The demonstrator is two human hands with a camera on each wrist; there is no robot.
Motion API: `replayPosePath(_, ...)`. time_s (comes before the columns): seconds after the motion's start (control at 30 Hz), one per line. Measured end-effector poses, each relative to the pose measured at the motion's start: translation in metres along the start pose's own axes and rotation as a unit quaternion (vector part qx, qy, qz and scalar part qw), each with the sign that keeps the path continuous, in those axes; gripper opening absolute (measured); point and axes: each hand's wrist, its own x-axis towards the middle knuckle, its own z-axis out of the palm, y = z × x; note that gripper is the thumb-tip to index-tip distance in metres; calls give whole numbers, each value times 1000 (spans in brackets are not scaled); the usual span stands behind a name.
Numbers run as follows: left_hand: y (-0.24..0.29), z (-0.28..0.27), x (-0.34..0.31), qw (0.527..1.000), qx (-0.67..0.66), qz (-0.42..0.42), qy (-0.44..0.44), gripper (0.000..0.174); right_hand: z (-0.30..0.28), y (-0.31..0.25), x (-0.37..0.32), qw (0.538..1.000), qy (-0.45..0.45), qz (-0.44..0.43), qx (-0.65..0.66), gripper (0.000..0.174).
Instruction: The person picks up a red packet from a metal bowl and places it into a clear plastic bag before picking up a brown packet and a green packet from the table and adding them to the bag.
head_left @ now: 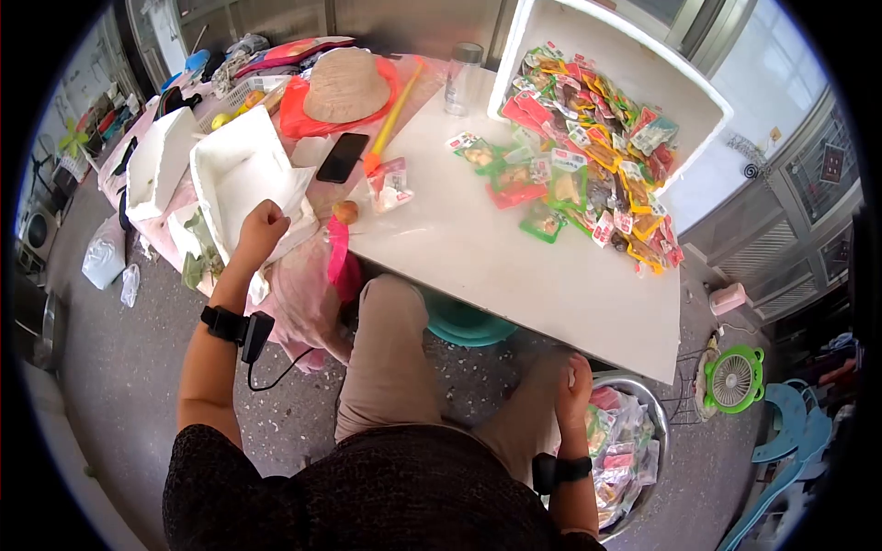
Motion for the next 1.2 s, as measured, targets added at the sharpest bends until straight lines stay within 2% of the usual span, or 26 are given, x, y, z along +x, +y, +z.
replayPosePath(0.03,9,14,-8,999,-20,43,-20,14,2,-5,6,1000,-1,6,17,22)
replayPosePath(0.1,37,43,-30,989,-85,95,-75,18,10,-27,20,971,-21,125,201,22)
replayPosePath(0.13,53,60,-44,982,-120,93,-111,19,9,-45,32,956,-68,161,234,24)
replayPosePath(0.17,79,73,-60,978,-138,40,-150,18,10,-62,43,937,-115,196,267,25)
replayPosePath(0.2,87,94,-70,971,-145,28,-187,18,22,-64,50,920,-125,171,328,27)
replayPosePath(0.23,93,113,-79,966,-137,91,-198,17,37,-66,55,900,-136,145,388,29)
replayPosePath(0.3,115,145,-98,967,-95,105,-214,18,60,-87,68,883,-139,152,421,29)
replayPosePath(0.4,118,196,-113,954,-140,104,-244,17,92,-101,80,867,-147,194,436,23)
replayPosePath(0.5,120,220,-115,941,-196,106,-255,17,96,-100,92,807,-207,264,486,12)
replayPosePath(0.6,132,217,-109,899,-291,-46,-324,19,96,-94,99,745,-161,340,551,8)
replayPosePath(0.7,117,237,-97,880,-411,-25,-238,20,91,-74,107,773,-168,356,498,13)
replayPosePath(0.8,127,240,-88,939,-293,56,-169,16,79,-63,122,808,-239,345,412,14)
replayPosePath(0.83,131,240,-87,957,-207,141,-146,13,77,-55,128,808,-299,313,400,19)
replayPosePath(0.9,138,242,-84,948,-27,304,-94,10,65,-45,144,828,-327,293,349,21)
replayPosePath(0.93,137,245,-84,948,-9,301,-104,10,60,-42,153,836,-342,283,322,23)
replayPosePath(1.0,131,259,-84,946,26,297,-125,13,66,-22,172,897,-234,265,265,28)
replayPosePath(1.1,124,276,-87,931,16,362,-39,5,112,58,204,976,-107,154,108,31)
replayPosePath(1.2,121,279,-86,926,0,376,-23,6,118,53,226,928,-108,247,257,34)
